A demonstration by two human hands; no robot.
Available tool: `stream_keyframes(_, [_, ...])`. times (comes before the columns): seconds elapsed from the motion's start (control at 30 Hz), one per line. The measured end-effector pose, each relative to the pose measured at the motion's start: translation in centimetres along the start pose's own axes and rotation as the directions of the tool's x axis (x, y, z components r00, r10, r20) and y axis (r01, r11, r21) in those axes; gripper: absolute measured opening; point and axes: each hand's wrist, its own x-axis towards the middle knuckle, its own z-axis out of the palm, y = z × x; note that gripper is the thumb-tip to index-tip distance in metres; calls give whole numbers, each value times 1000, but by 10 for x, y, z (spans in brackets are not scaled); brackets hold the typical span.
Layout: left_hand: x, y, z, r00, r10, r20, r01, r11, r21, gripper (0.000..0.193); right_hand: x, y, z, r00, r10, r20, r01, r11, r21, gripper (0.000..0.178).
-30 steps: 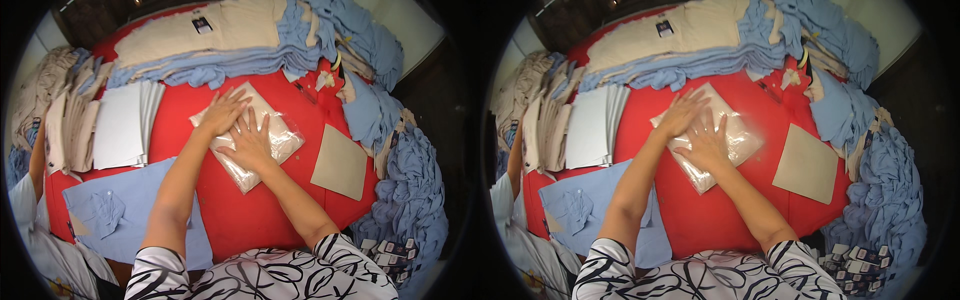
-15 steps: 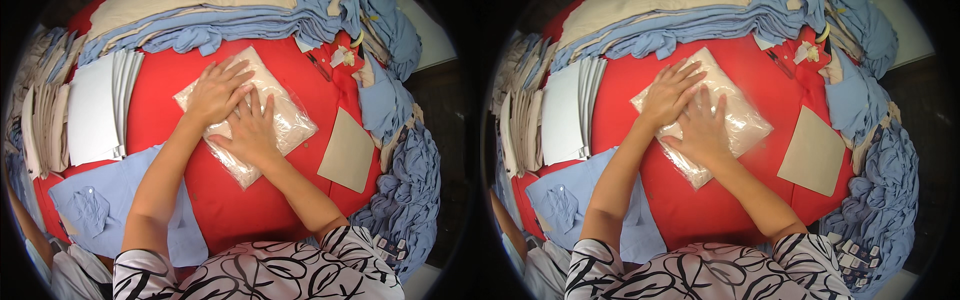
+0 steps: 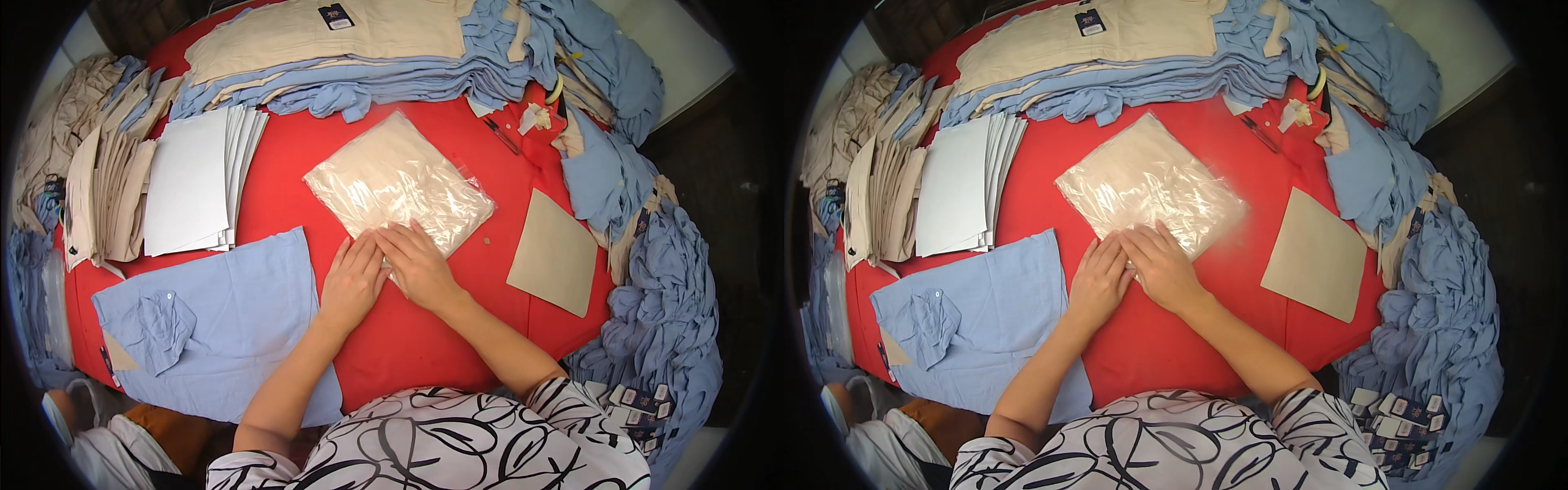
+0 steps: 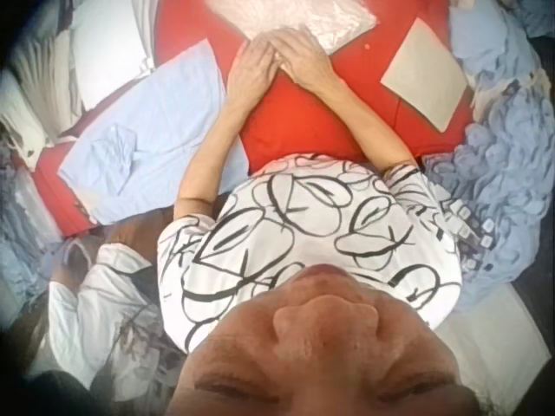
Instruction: The person folds garments using a cardboard guide and places them into plastic bags on a table.
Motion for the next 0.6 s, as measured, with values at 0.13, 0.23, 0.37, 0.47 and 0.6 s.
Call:
stream_keyframes(0.13, [-8,7,4,995,-64,72,59,995,78,47,-7,10,4,993,28,114,-11,989,-145,52])
stream_keyframes(0.23, [-9,7,3,993,-80,87,74,995,74,47,2,2,-7,978,166,130,-137,969,-205,58])
stream_keyframes(0.37, [-10,9,4,994,-84,67,76,990,120,47,5,6,-9,967,227,113,-197,953,-228,60])
stream_keyframes(0.47, [-12,8,5,994,-84,75,73,989,129,48,12,20,-6,937,343,74,-324,927,-191,60])
stream_keyframes(0.6, [-14,12,3,993,-85,82,76,991,112,49,35,46,-17,884,458,94,-427,873,-237,60])
